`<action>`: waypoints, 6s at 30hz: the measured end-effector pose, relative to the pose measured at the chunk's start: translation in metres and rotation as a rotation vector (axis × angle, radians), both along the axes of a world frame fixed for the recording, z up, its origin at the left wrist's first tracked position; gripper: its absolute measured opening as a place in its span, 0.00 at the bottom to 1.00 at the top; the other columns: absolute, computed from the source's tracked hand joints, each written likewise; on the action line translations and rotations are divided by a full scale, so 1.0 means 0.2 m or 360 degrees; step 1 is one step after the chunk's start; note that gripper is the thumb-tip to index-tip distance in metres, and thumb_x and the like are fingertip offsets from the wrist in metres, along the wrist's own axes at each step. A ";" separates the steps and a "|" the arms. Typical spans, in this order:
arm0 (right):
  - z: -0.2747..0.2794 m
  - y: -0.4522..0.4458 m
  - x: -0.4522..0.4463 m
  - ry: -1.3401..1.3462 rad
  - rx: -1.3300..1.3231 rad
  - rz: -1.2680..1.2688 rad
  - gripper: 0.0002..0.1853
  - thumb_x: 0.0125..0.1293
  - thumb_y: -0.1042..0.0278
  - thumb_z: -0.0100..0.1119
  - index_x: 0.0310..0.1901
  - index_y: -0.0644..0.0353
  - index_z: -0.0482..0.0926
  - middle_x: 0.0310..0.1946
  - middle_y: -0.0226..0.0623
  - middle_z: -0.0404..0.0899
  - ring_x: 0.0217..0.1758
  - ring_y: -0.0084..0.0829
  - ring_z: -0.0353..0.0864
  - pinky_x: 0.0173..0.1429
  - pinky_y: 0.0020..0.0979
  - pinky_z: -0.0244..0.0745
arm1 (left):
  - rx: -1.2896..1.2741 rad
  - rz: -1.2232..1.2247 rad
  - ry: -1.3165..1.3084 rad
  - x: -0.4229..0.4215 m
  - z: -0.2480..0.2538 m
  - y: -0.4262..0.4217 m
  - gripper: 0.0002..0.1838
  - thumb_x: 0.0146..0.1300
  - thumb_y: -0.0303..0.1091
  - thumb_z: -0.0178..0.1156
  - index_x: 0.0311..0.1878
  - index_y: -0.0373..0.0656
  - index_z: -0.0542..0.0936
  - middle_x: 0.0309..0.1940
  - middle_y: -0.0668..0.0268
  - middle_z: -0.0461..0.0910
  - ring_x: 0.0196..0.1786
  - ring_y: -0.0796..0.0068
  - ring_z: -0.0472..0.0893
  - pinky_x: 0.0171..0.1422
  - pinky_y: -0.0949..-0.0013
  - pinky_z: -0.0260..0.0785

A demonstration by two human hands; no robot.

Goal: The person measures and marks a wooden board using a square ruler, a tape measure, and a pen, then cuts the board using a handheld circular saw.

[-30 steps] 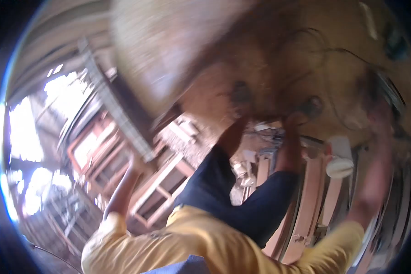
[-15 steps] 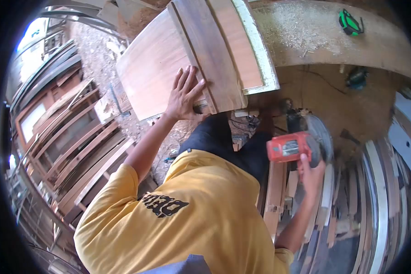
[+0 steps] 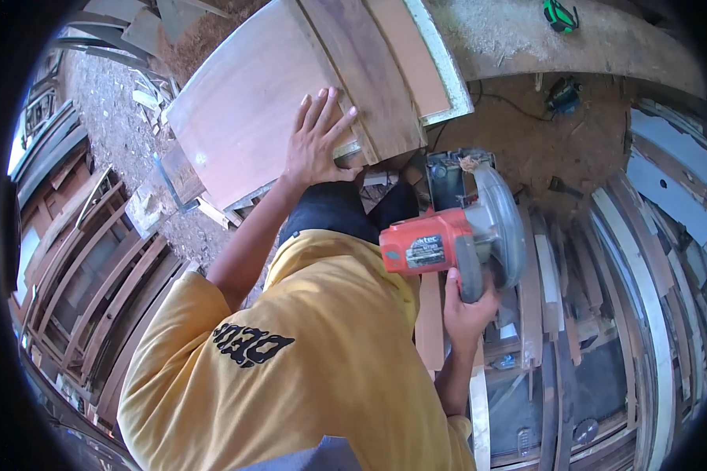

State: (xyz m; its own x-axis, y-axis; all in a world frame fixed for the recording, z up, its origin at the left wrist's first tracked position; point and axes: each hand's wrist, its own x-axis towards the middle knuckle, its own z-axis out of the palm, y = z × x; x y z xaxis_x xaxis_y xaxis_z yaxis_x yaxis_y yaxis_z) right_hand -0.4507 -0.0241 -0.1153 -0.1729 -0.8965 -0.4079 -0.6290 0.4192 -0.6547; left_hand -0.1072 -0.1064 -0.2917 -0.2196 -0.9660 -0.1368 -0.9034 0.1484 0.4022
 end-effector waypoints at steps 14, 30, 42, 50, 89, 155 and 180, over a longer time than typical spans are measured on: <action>0.00 0.00 0.18 0.0042 -0.0151 0.0176 0.16 0.65 0.68 0.73 0.49 0.70 0.83 0.35 0.51 0.85 0.36 0.48 0.86 0.46 0.41 0.80 | -0.0101 0.0034 -0.0001 -0.02 -0.01 0.02 0.58 0.42 0.70 0.70 0.81 0.66 0.67 0.85 0.52 0.55 0.86 0.53 0.54 0.91 0.48 0.36; -0.12 -0.09 0.47 0.0076 -0.0242 0.0453 0.12 0.68 0.68 0.72 0.43 0.68 0.81 0.30 0.48 0.83 0.31 0.45 0.86 0.39 0.42 0.77 | -0.0096 0.0055 0.0114 0.01 -0.02 0.04 0.73 0.38 0.69 0.74 0.85 0.40 0.53 0.86 0.53 0.52 0.87 0.58 0.51 0.92 0.54 0.40; -0.12 -0.16 0.48 -0.0011 -0.0162 0.0499 0.13 0.66 0.68 0.76 0.43 0.66 0.82 0.31 0.47 0.85 0.34 0.45 0.89 0.40 0.40 0.79 | -0.0095 0.0131 0.0131 0.00 -0.04 0.04 0.76 0.34 0.73 0.76 0.84 0.39 0.55 0.86 0.55 0.52 0.87 0.60 0.51 0.92 0.56 0.39; -0.14 -0.14 0.50 -0.0047 -0.0131 0.0401 0.12 0.65 0.69 0.77 0.40 0.64 0.81 0.27 0.40 0.82 0.27 0.35 0.82 0.36 0.36 0.75 | -0.0125 0.0153 0.0140 0.00 -0.05 0.04 0.77 0.34 0.75 0.74 0.84 0.38 0.56 0.85 0.55 0.54 0.87 0.61 0.51 0.92 0.56 0.39; -0.25 -0.13 0.48 -0.0287 -0.0149 0.0484 0.24 0.57 0.73 0.65 0.58 0.57 0.81 0.40 0.43 0.88 0.43 0.47 0.89 0.49 0.47 0.81 | -0.0051 -0.0042 -0.0202 -0.01 -0.14 0.03 0.69 0.57 0.72 0.64 0.82 0.24 0.47 0.84 0.34 0.44 0.87 0.37 0.44 0.89 0.45 0.37; -0.20 0.05 0.30 -0.0290 -0.0229 0.0453 0.27 0.57 0.81 0.67 0.61 0.70 0.81 0.48 0.54 0.88 0.47 0.56 0.90 0.51 0.44 0.84 | -0.0158 0.0016 -0.0106 -0.03 -0.11 0.02 0.78 0.37 0.80 0.68 0.80 0.25 0.55 0.82 0.35 0.51 0.86 0.39 0.51 0.89 0.46 0.41; -0.18 0.00 0.35 -0.0344 -0.0119 0.0401 0.23 0.53 0.84 0.67 0.54 0.70 0.83 0.47 0.55 0.88 0.49 0.55 0.90 0.52 0.44 0.85 | -0.0146 0.0005 -0.0128 -0.03 -0.10 0.02 0.80 0.36 0.81 0.69 0.79 0.23 0.55 0.81 0.33 0.53 0.85 0.38 0.51 0.88 0.45 0.42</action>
